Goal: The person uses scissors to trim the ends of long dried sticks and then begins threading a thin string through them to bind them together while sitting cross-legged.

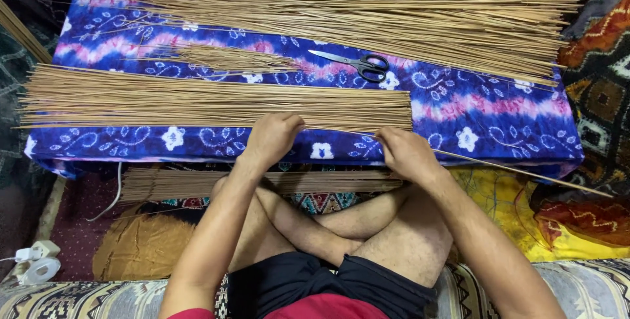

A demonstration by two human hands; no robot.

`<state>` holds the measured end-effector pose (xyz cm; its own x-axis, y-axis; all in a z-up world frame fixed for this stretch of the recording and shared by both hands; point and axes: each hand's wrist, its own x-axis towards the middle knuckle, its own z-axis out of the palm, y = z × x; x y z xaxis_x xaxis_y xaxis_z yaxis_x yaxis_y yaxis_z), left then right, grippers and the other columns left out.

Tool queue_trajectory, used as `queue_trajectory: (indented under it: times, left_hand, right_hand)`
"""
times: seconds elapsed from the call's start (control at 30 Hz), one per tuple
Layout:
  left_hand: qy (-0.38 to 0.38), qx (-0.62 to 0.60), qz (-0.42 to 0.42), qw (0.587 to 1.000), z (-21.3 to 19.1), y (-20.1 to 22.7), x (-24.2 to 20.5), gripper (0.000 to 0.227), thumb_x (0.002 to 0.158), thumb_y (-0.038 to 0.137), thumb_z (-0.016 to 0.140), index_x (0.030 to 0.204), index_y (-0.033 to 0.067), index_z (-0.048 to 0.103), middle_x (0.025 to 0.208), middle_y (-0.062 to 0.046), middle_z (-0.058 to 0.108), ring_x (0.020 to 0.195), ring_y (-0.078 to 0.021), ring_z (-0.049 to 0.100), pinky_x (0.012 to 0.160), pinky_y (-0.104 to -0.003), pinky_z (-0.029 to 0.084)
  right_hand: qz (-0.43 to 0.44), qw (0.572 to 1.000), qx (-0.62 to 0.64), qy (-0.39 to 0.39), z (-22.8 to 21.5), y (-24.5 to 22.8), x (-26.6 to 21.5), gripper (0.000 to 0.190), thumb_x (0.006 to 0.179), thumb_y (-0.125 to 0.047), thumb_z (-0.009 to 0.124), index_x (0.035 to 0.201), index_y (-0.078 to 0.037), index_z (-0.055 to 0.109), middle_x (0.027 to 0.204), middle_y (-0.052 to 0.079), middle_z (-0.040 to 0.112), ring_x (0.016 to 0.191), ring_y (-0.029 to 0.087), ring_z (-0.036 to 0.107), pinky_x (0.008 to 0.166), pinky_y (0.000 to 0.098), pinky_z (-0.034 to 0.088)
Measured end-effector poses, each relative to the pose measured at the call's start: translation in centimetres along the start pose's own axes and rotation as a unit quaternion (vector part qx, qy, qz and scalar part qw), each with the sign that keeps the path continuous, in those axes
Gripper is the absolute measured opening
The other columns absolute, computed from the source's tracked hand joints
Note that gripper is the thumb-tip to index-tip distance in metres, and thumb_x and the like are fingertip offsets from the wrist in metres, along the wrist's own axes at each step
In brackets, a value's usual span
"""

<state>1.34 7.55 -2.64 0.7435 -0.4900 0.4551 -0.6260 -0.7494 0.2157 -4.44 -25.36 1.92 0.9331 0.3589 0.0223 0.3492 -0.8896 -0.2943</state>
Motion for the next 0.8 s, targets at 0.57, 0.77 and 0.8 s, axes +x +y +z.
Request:
queue_trajectory:
  times: [0.57, 0.77, 0.8]
  left_hand:
    - [0.001, -0.021, 0.027, 0.999, 1.9, 2.0, 1.6, 0.008, 0.097, 0.022, 0.065, 0.092, 0.0189, 0.07, 0.08, -0.001, 0.07, 0.079, -0.0276, 0.073, 0.065, -0.041, 0.056]
    - [-0.003, -0.018, -0.012, 1.0, 1.1, 1.4, 1.2, 0.004, 0.096, 0.022, 0.067, 0.095, 0.019, 0.069, 0.08, -0.002, 0.07, 0.076, -0.0294, 0.073, 0.065, -0.043, 0.058]
    - [-0.003, -0.017, -0.012, 1.0, 1.2, 1.6, 1.6, 0.004, 0.097, 0.022, 0.067, 0.095, 0.019, 0.069, 0.08, 0.0, 0.07, 0.075, -0.0281, 0.074, 0.065, -0.041, 0.058]
  right_hand:
    - [-0.006, 1.0, 0.013, -0.009, 1.0, -1.9, 0.7, 0.021, 0.098, -0.012, 0.048, 0.112, -0.01, 0.064, 0.098, 0.016, 0.071, 0.095, 0.042, 0.072, 0.077, 0.0538, 0.058]
    - [-0.007, 0.999, 0.024, -0.026, 1.5, -2.2, 0.6, 0.026, 0.097, -0.012, 0.048, 0.116, -0.008, 0.065, 0.102, 0.018, 0.073, 0.098, 0.042, 0.073, 0.081, 0.0528, 0.059]
    - [-0.02, 0.999, 0.031, -0.02, 2.1, -2.5, 1.1, 0.03, 0.096, -0.009, 0.048, 0.12, -0.007, 0.065, 0.104, 0.018, 0.074, 0.099, 0.042, 0.073, 0.083, 0.0517, 0.059]
